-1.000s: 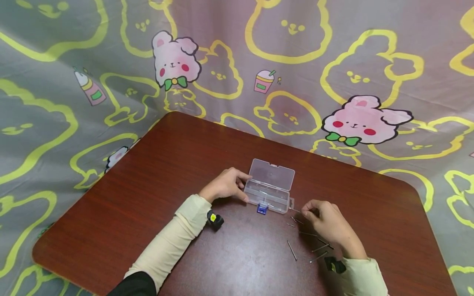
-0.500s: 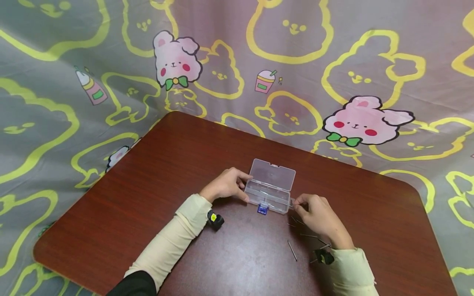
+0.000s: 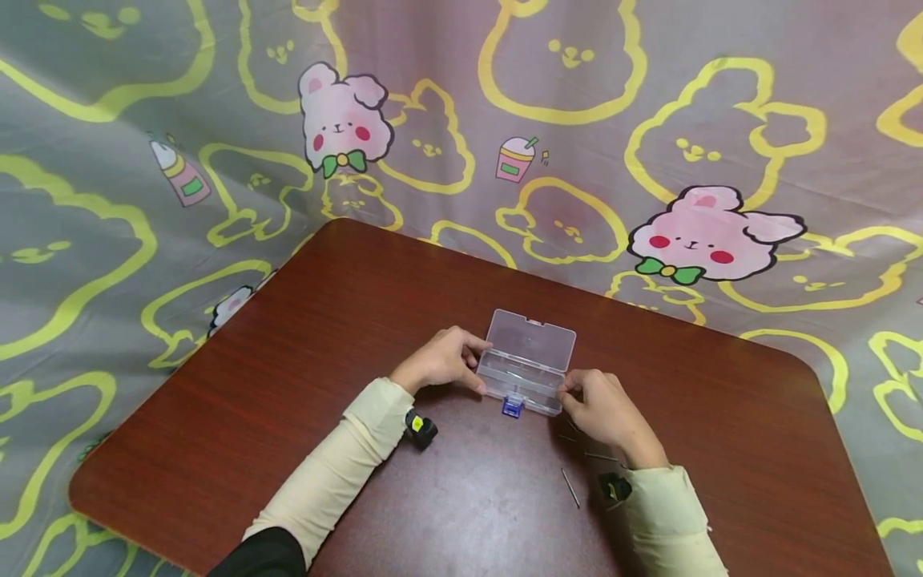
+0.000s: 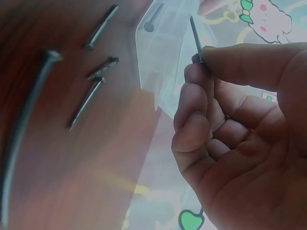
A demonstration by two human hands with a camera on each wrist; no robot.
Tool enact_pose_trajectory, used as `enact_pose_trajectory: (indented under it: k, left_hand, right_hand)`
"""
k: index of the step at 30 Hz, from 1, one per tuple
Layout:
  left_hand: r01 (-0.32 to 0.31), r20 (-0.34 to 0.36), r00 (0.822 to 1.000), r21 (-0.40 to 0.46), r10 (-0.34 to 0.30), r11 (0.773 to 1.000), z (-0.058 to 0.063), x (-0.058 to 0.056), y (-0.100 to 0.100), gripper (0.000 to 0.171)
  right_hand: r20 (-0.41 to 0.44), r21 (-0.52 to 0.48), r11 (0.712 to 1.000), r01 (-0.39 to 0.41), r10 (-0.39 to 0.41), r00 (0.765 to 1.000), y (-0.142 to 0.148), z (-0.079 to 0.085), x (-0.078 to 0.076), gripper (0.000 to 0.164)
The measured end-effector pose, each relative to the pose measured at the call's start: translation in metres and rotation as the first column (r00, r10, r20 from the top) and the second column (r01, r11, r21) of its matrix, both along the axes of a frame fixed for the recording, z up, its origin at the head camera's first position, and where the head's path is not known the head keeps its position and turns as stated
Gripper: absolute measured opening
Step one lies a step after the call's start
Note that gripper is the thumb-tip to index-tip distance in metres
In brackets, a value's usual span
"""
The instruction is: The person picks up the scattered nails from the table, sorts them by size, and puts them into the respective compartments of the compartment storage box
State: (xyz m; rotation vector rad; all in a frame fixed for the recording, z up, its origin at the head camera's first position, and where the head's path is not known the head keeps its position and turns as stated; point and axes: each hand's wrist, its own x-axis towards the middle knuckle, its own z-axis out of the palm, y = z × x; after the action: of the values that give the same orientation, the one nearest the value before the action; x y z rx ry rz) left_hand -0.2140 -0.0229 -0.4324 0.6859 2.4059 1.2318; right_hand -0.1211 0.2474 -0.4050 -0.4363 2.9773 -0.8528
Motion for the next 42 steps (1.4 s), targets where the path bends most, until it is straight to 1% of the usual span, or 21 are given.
enact_pose_trajectory:
  k: [5,11,14,18,21,26,31,42]
  left_hand:
    - [0.001,0.004,1.0,-0.005,-0.001,1.0,-0.001,0.0,0.001,0.075]
    - [0.002,-0.002,1.0,-0.001,-0.002,1.0,0.0,0.0,0.0,0.075]
    - [0.001,-0.007,1.0,0.001,-0.001,1.0,-0.001,0.0,0.0,0.074]
    - [-0.004,-0.007,1.0,0.006,0.004,1.0,-0.002,0.0,0.0,0.074]
    - [-0.003,-0.009,1.0,0.008,0.003,1.0,-0.002,0.0,0.001,0.074]
    - [0.001,-0.009,1.0,0.005,-0.001,1.0,-0.002,0.0,0.0,0.074]
    - [0.004,0.002,1.0,0.004,-0.004,1.0,-0.001,0.0,0.0,0.074]
    - [-0.008,0.014,1.0,0.006,0.008,1.0,-0.001,0.0,0.001,0.075]
  right_hand:
    - [-0.002,0.023,1.0,-0.007,0.007,1.0,-0.006,-0.001,-0.006,0.011]
    - [-0.023,0.076,0.997,-0.008,0.01,1.0,-0.015,-0.004,-0.01,0.012]
    - [-0.012,0.102,0.995,0.0,0.001,1.0,-0.02,-0.004,-0.011,0.015]
    - [0.01,0.113,0.993,0.029,-0.03,0.999,-0.024,-0.004,-0.011,0.014]
    - [0.013,0.109,0.993,0.044,-0.046,0.999,-0.025,-0.005,-0.011,0.013]
    - [0.004,0.106,0.994,0.042,-0.043,0.999,-0.025,-0.006,-0.01,0.012]
    - [0.019,0.102,0.994,0.038,-0.04,0.999,-0.024,-0.006,-0.01,0.01]
    - [0.033,0.037,0.999,0.029,-0.03,0.999,-0.013,-0.002,-0.004,0.01]
